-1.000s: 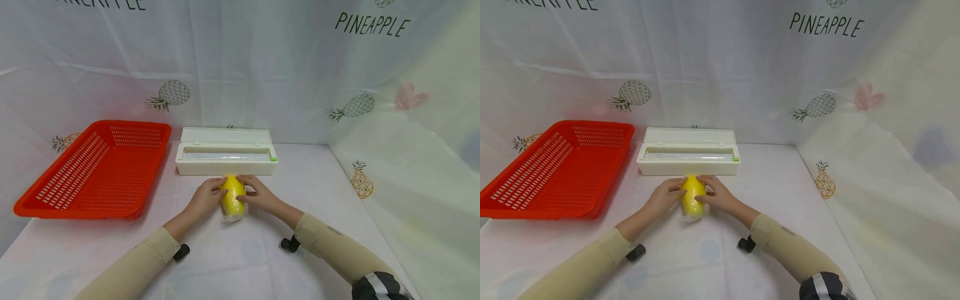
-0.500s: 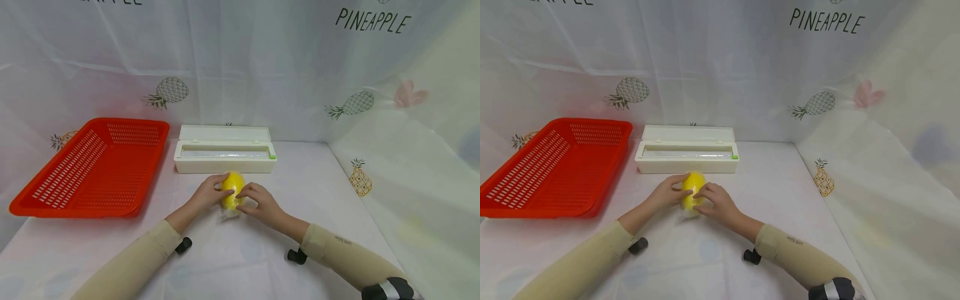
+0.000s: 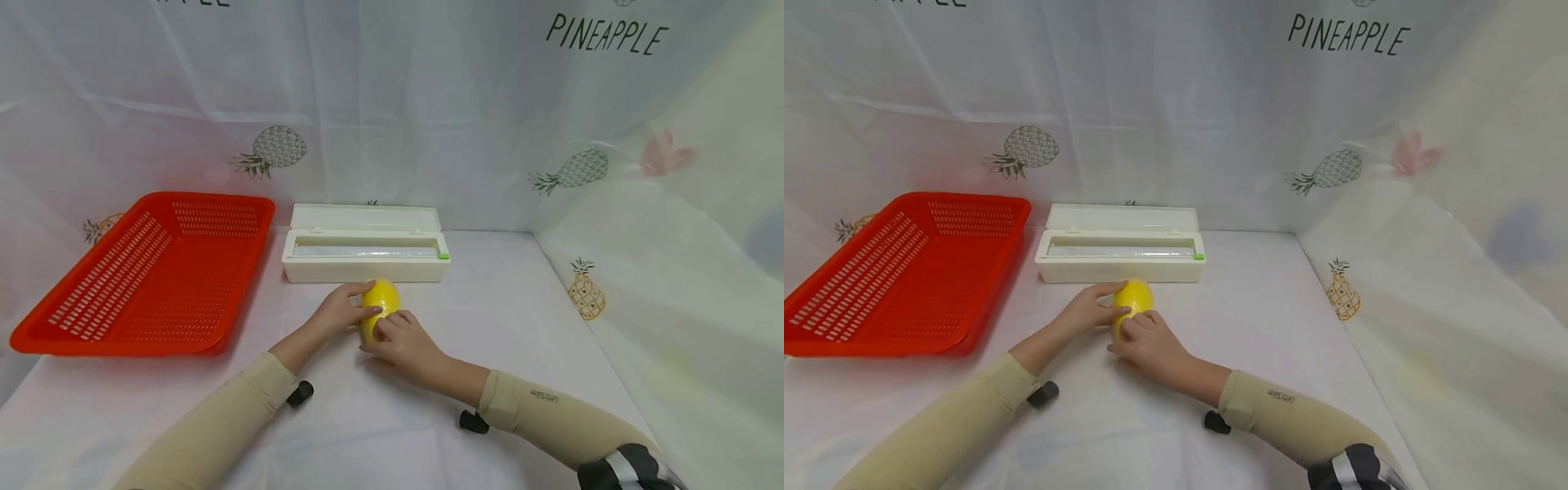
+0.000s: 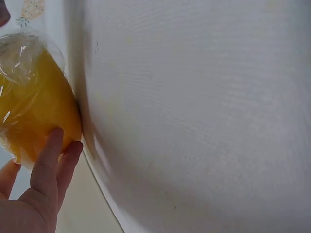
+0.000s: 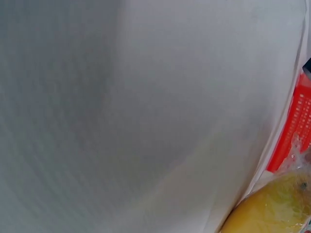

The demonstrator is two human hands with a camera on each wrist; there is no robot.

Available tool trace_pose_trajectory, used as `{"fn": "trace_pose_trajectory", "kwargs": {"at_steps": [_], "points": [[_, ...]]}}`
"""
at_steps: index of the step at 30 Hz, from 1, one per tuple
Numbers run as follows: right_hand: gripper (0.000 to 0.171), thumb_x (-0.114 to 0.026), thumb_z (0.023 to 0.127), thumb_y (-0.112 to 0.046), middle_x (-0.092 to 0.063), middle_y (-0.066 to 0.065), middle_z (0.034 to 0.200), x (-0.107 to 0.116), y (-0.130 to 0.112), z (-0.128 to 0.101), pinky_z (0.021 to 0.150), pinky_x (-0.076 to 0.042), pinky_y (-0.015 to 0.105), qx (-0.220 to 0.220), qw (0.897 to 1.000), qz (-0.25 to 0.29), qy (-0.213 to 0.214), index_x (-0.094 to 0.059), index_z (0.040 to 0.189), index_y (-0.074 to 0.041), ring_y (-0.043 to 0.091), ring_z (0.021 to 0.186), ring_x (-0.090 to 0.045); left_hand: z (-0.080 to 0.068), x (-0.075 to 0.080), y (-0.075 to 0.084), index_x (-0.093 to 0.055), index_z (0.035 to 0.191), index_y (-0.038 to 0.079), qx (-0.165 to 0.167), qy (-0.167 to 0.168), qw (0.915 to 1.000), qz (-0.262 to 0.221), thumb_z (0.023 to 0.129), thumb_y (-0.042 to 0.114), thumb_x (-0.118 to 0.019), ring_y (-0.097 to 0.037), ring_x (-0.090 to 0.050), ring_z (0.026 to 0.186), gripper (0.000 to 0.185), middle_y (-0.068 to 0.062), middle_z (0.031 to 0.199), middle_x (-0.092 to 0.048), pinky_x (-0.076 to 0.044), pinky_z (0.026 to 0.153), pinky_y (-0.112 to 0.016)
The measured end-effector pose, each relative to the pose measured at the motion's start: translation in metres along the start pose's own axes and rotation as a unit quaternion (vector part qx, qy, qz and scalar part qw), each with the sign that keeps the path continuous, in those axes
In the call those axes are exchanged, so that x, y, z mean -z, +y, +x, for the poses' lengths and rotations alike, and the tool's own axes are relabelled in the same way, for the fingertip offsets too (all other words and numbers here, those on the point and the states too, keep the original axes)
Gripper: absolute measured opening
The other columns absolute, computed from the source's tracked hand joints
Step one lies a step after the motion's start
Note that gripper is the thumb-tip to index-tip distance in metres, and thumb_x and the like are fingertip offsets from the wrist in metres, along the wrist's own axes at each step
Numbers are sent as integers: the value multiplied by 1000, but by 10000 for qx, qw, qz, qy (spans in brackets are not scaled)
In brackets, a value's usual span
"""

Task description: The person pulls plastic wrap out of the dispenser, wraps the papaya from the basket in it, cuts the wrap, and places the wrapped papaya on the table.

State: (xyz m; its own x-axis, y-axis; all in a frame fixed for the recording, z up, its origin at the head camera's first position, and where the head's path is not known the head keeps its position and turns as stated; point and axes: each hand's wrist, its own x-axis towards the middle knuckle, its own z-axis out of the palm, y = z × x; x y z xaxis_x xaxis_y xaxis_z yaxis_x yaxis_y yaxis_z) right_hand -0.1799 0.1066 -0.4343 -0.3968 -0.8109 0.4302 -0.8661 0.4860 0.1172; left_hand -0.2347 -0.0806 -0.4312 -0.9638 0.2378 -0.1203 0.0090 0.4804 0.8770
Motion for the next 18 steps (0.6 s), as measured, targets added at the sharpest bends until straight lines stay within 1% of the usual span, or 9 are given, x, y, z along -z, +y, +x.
{"fn": "trace_pose_trajectory", "kwargs": {"at_steps": [3, 6, 9, 12, 15, 18], "points": [[15, -85, 76, -27, -50, -5, 85, 1, 1, -1, 85, -39, 33, -103, 9996, 254, 6, -78, 88, -23, 16, 89, -48, 1, 1, 1, -51, 142, 16, 57, -78, 9998, -151, 86, 24, -77, -30, -50, 122, 63, -12, 147, -44, -55, 81, -31], [13, -86, 75, -25, -52, -6, 88, 2, 3, -4, 87, -39, 33, -165, 9974, 697, 93, -77, 84, -21, 16, 93, -49, 2, 1, 3, -52, 142, 17, 192, -121, 9994, -268, 86, 24, -77, -26, -58, 106, 62, -11, 147, -44, -56, 76, -29], [12, -84, 78, -22, -54, -5, 93, 5, 5, -9, 89, -38, 34, -174, 9927, 1183, 159, -75, 85, -21, 16, 98, -48, 2, 3, 3, -52, 142, 19, 327, -145, 9989, -309, 86, 24, -77, -22, -61, 97, 62, -11, 148, -43, -56, 75, -29], [12, -81, 81, -18, -55, -4, 101, 9, 7, -15, 92, -38, 36, -150, 9872, 1578, 150, -71, 88, -20, 17, 103, -48, 3, 4, 3, -52, 142, 19, 393, -169, 9984, -372, 86, 25, -77, -21, -62, 93, 61, -12, 148, -42, -57, 75, -30], [10, -74, 87, -15, -55, -2, 109, 14, 8, -20, 96, -38, 37, -144, 9831, 1826, 4, -66, 93, -17, 18, 109, -48, 3, 4, 2, -53, 142, 18, 401, -176, 9980, -450, 86, 26, -76, -21, -62, 91, 61, -13, 148, -42, -57, 75, -30], [6, -65, 93, -13, -55, 0, 117, 17, 9, -26, 99, -36, 38, -224, 9801, 1967, -156, -61, 97, -16, 19, 115, -46, 4, 4, 1, -52, 142, 18, 429, -187, 9977, -494, 86, 27, -77, -20, -63, 90, 61, -13, 148, -42, -57, 75, -30]]}}
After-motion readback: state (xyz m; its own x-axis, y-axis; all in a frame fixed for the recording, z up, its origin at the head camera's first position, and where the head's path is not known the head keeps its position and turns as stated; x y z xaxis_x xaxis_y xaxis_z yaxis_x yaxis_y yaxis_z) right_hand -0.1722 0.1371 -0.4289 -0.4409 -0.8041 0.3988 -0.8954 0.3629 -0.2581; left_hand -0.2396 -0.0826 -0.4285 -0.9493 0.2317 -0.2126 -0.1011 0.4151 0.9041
